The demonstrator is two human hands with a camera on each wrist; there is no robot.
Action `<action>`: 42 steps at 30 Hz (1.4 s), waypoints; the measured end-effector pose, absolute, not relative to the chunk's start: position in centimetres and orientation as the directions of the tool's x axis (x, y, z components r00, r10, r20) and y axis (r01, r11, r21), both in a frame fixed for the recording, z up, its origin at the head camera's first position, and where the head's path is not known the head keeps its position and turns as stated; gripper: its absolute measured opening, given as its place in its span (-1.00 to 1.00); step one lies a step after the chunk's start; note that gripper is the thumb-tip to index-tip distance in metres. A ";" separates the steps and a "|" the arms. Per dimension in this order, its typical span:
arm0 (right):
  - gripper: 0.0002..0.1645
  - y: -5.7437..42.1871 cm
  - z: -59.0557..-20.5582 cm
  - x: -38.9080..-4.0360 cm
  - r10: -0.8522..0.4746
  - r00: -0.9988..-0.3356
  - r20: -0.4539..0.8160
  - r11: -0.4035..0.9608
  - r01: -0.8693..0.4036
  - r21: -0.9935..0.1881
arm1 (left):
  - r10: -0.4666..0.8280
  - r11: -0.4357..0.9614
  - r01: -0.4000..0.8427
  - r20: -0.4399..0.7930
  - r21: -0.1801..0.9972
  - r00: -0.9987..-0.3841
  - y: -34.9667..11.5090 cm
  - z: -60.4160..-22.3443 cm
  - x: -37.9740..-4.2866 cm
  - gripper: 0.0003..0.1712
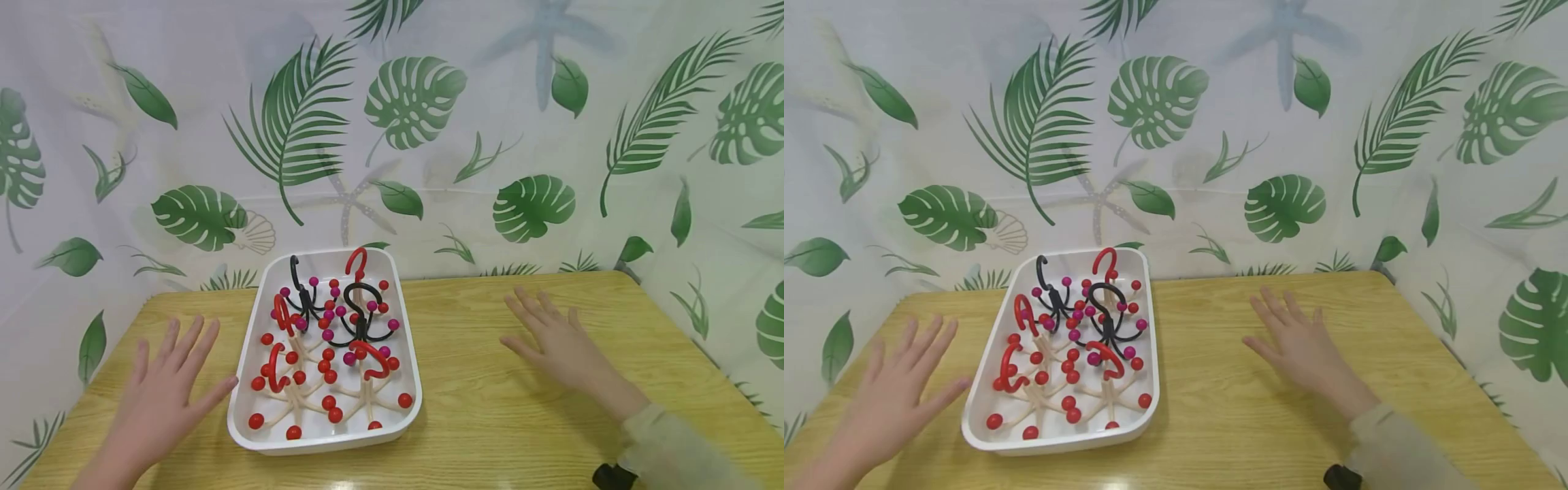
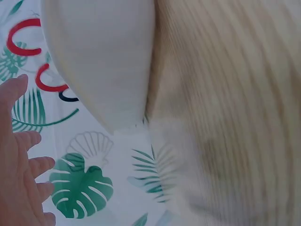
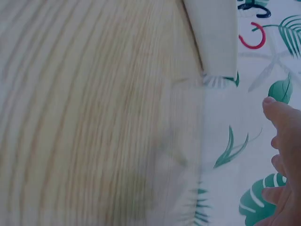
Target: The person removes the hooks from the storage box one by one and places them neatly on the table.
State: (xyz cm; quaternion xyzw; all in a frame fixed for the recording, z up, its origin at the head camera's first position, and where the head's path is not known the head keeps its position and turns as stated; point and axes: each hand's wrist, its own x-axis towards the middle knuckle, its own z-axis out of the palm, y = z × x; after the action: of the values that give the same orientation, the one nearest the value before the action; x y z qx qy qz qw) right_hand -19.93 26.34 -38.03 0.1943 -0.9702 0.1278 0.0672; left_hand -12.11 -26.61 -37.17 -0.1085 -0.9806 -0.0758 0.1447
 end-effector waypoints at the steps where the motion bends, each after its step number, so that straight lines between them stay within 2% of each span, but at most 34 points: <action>1: -0.13 26.0 -37.9 -19.8 -0.370 -0.908 0.199 0.878 -0.411 -0.245 | 0.193 0.963 0.240 0.305 0.126 -0.933 -26.3 -37.1 -11.8 0.00; 8: -0.29 22.7 -36.6 -18.2 -0.433 -0.835 0.340 0.792 -0.533 -0.300 | 0.185 0.949 0.244 0.272 0.199 -0.944 -24.5 -36.9 -10.2 0.01; 15: -0.41 19.1 -35.8 -16.6 -0.504 -0.635 0.586 0.652 -0.724 -0.223 | 0.193 0.948 0.254 0.287 0.193 -0.938 -23.3 -37.4 -9.1 0.00; 20: -0.44 17.1 -35.1 -16.0 -0.522 -0.576 0.629 0.558 -0.788 -0.259 | 0.191 0.936 0.264 0.293 0.233 -0.937 -22.7 -37.9 -8.6 0.01; 25: -0.56 15.5 -34.9 -15.6 -0.543 -0.583 0.604 0.477 -0.806 -0.350 | 0.179 0.932 0.241 0.235 0.272 -0.955 -22.4 -38.8 -8.5 0.00; 29: -0.52 14.4 -35.0 -15.5 -0.546 -0.610 0.575 0.450 -0.792 -0.413 | 0.152 0.928 0.208 0.193 0.310 -0.969 -22.4 -39.3 -8.6 0.04; 39: -0.57 12.4 -35.1 -15.2 -0.536 -0.636 0.555 0.433 -0.772 -0.466 | 0.112 0.806 0.196 0.181 0.559 -0.977 -22.5 -41.4 -8.9 0.06; 42: -0.57 11.9 -35.1 -15.2 -0.534 -0.635 0.558 0.419 -0.772 -0.477 | 0.101 0.788 0.163 0.137 0.593 -0.985 -22.3 -42.0 -9.0 0.10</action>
State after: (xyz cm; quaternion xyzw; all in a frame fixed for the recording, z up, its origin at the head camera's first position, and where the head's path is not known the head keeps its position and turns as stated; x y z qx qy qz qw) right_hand -15.18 11.87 -35.14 0.3950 -0.8266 0.3664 0.1624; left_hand -9.05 -22.25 -41.97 -0.0700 -0.9443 -0.3176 0.0491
